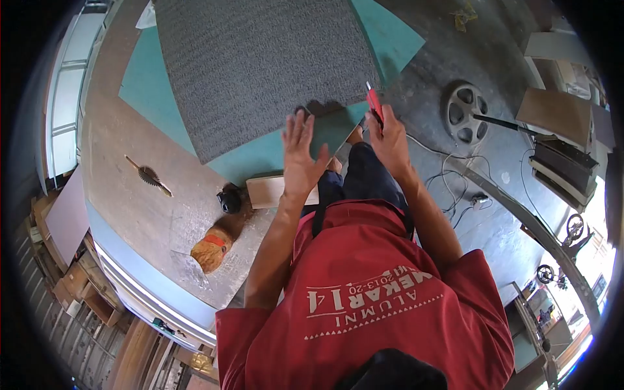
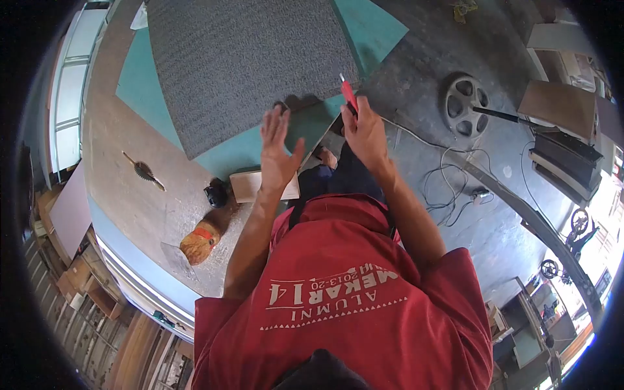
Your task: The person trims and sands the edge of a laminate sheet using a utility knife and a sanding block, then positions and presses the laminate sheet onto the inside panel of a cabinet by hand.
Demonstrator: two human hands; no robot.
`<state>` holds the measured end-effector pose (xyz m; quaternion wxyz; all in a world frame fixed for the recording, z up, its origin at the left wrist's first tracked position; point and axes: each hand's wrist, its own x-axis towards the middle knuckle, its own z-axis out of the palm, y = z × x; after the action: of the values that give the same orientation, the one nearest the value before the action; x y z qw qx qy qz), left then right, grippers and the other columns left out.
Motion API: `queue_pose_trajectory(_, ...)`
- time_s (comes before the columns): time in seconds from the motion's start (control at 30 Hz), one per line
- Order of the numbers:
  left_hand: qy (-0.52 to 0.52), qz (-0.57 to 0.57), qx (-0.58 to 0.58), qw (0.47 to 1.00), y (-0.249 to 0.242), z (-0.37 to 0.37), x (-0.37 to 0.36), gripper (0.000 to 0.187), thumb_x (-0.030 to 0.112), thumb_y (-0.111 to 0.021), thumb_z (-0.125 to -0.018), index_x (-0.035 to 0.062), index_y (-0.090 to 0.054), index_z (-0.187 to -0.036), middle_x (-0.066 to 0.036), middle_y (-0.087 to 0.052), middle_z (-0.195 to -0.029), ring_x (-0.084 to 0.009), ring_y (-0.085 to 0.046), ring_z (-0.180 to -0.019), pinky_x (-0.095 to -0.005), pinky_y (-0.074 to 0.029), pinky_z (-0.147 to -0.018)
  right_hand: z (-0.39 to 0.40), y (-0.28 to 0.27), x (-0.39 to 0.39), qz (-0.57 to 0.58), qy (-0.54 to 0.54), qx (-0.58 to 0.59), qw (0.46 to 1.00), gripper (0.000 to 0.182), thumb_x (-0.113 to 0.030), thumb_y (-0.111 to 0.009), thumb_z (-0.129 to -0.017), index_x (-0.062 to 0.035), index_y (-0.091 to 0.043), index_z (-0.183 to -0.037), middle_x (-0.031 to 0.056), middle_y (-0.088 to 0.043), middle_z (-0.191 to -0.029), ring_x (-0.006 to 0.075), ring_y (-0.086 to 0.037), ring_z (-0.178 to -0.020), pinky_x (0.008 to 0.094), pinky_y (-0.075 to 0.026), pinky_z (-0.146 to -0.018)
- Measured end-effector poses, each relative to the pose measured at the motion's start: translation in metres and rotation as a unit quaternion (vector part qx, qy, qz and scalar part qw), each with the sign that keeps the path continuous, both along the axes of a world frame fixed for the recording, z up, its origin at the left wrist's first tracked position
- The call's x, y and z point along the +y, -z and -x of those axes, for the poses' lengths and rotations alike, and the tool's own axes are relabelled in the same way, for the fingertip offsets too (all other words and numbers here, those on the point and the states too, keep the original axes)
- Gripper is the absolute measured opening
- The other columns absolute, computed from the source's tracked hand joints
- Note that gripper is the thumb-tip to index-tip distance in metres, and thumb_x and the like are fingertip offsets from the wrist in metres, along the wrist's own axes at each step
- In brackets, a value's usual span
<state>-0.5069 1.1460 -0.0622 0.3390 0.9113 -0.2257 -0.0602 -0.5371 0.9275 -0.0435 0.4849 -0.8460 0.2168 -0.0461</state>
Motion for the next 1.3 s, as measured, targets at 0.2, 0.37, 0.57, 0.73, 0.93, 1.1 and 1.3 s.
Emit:
queue_pose_trajectory(0.2,-0.183,-0.047,0.018,0.982,-0.043,0.075,0.071,0.086,0.020,-0.077,-0.081,0.0021,-0.033,-0.153,-0.028,-0.023,-0.160,-0.0478,-0.021,-0.149,-0.0581,-0.025,-0.118,0.055,0.005,0.018,0.024,-0.048,0.058,0.997,0.023,-0.018,-0.068,-0.094,-0.0009,-0.053,-0.097,0.0201,-0.058,-0.069,0.0368,-0.061,-0.060,0.0403,-0.046,-0.055)
queue_pose_trajectory(0.37,-0.246,-0.044,0.057,0.967,-0.035,0.116,0.106,0.096,0.018,-0.077,-0.080,0.0032,-0.024,-0.157,-0.030,-0.018,-0.161,-0.0492,-0.019,-0.149,-0.0564,-0.024,-0.119,0.065,0.011,0.026,-0.025,-0.075,0.067,0.995,0.028,-0.025,-0.072,-0.091,-0.0025,-0.058,-0.097,0.0199,-0.061,-0.070,0.0380,-0.063,-0.063,0.0430,-0.048,-0.057)
queue_pose_trajectory(0.57,-0.322,0.047,0.095,0.941,-0.015,0.133,0.123,0.078,0.009,-0.069,-0.088,-0.0033,-0.028,-0.154,-0.030,-0.036,-0.152,-0.0418,-0.037,-0.142,-0.0490,-0.032,-0.117,0.060,0.005,0.064,-0.049,-0.233,0.062,0.969,0.039,-0.034,-0.075,-0.088,-0.0031,-0.058,-0.104,0.0201,-0.065,-0.084,0.0410,-0.066,-0.074,0.0477,-0.051,-0.064)
queue_pose_trajectory(0.73,-0.357,0.157,0.138,0.910,-0.033,0.120,0.118,0.057,-0.001,-0.060,-0.093,-0.0051,-0.040,-0.147,-0.023,-0.052,-0.138,-0.0295,-0.054,-0.127,-0.0427,-0.043,-0.109,0.068,0.027,0.092,-0.043,-0.265,0.087,0.959,0.042,-0.026,-0.079,-0.085,-0.0026,-0.057,-0.112,0.0208,-0.065,-0.097,0.0381,-0.067,-0.090,0.0447,-0.053,-0.073)
queue_pose_trajectory(0.93,-0.340,0.552,0.263,0.714,-0.088,0.092,0.131,0.039,0.020,-0.047,-0.104,0.0001,-0.051,-0.137,-0.016,-0.060,-0.125,-0.0244,-0.061,-0.115,-0.0397,-0.049,-0.101,0.057,0.013,0.065,-0.229,-0.179,0.012,0.957,0.047,-0.014,-0.079,-0.085,-0.0018,-0.057,-0.125,0.0120,-0.067,-0.103,0.0166,-0.064,-0.093,0.0314,-0.050,-0.083)
queue_pose_trajectory(1.1,-0.128,0.597,0.614,0.500,-0.097,0.062,0.104,0.067,0.047,-0.044,-0.101,0.0002,-0.040,-0.149,-0.021,-0.052,-0.143,-0.0327,-0.057,-0.127,-0.0419,-0.049,-0.104,0.042,-0.009,0.044,-0.193,-0.179,-0.120,0.957,0.035,-0.006,-0.071,-0.091,-0.0015,-0.058,-0.122,0.0033,-0.065,-0.105,0.0085,-0.057,-0.084,0.0252,-0.049,-0.073)
queue_pose_trajectory(1.3,-0.135,0.483,0.569,0.652,-0.078,0.048,0.051,0.091,-0.002,-0.072,-0.084,0.0010,-0.019,-0.159,-0.019,-0.047,-0.147,-0.0262,-0.051,-0.133,-0.0373,-0.044,-0.111,0.048,-0.012,0.026,-0.288,0.028,0.059,0.955,0.034,-0.014,-0.072,-0.093,-0.0014,-0.062,-0.123,0.0050,-0.067,-0.109,0.0088,-0.058,-0.095,0.0271,-0.048,-0.082)
